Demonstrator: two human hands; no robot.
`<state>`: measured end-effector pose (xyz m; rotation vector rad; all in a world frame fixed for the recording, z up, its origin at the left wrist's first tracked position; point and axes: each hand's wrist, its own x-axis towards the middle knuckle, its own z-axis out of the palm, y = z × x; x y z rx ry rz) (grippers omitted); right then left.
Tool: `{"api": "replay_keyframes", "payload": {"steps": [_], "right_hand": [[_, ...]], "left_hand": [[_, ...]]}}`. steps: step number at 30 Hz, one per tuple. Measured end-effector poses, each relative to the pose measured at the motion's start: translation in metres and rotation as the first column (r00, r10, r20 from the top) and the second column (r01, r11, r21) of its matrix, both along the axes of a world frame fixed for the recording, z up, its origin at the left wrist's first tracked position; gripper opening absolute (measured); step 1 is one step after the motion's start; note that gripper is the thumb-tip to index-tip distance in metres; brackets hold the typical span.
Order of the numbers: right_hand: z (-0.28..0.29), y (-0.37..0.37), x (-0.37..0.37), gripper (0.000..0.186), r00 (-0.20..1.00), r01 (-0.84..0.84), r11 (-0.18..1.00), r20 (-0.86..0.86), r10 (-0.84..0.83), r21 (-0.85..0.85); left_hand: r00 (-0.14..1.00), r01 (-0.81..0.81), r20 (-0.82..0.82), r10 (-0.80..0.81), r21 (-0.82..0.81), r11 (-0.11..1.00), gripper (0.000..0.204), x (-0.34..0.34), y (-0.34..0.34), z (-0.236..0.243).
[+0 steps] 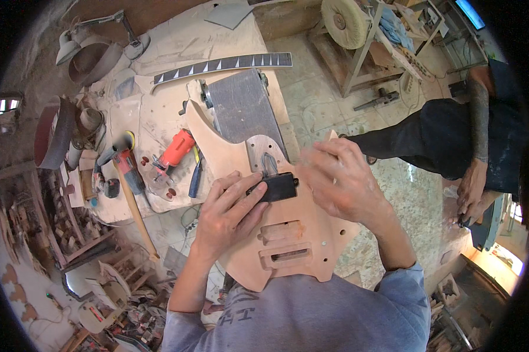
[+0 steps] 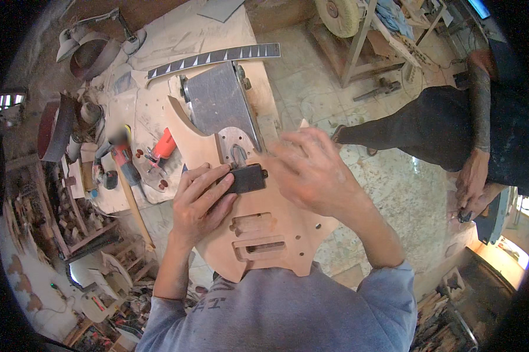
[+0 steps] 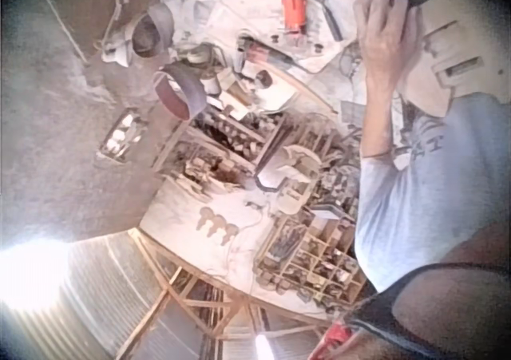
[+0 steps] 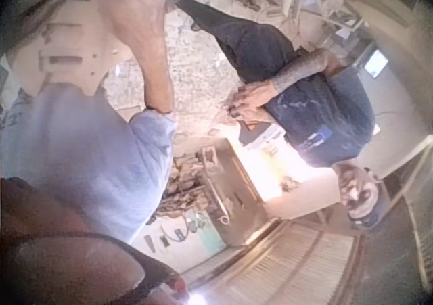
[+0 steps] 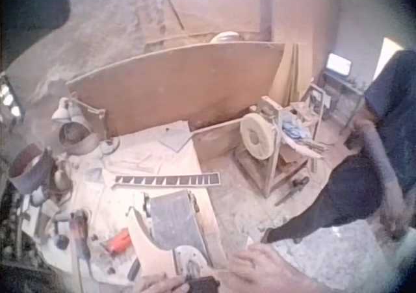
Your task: The person uses a handheld power router to carve cavities into a wooden guitar body following a template and places a black electronic pickup into the routed slots to check the fit.
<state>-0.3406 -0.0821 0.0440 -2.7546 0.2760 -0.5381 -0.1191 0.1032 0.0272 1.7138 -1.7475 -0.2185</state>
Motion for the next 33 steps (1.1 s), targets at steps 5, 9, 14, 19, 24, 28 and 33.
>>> {"api": "replay_keyframes", "payload": {"steps": [5, 9, 14, 19, 24, 28, 33], "right_hand": [[0.0, -0.008, 0.001, 0.03, 0.991, 0.088, 0.973, 0.078, -0.106, 0.215], [0.002, -0.002, 0.008, 0.025, 0.989, 0.138, 0.96, 0.024, -0.148, 0.243], [-0.005, -0.011, 0.013, 0.017, 0.982, 0.187, 0.922, -0.026, -0.19, 0.339], [-0.002, -0.017, 0.008, 0.022, 0.971, 0.2, 0.841, 0.015, -0.24, 0.503], [0.003, -0.003, 0.002, 0.034, 0.999, 0.025, 0.989, 0.021, -0.028, 0.147], [0.006, -0.002, -0.009, 0.039, 0.998, -0.061, 0.983, 0.028, 0.057, 0.173], [0.005, -0.004, -0.01, 0.043, 0.977, 0.07, 0.923, 0.159, -0.14, 0.378]], "left_hand": [[1.0, 0.0, -0.007, 0.0, 0.004, 1.0, 0.052, 0.0, 0.0, 0.001], [1.0, 0.015, -0.017, -0.015, 0.014, 1.0, 0.049, 0.001, 0.001, 0.001], [1.0, 0.005, -0.012, -0.005, 0.012, 1.0, 0.049, 0.0, 0.001, 0.002], [1.0, -0.001, -0.025, 0.001, -0.005, 1.0, 0.049, 0.001, 0.0, 0.001], [1.0, -0.003, -0.029, 0.003, -0.016, 1.0, 0.047, 0.001, 0.0, 0.0], [0.999, -0.023, -0.044, 0.023, -0.017, 1.0, 0.047, -0.001, -0.001, 0.002], [1.0, 0.001, -0.011, -0.001, -0.002, 1.0, 0.047, -0.002, -0.001, 0.005]]}}
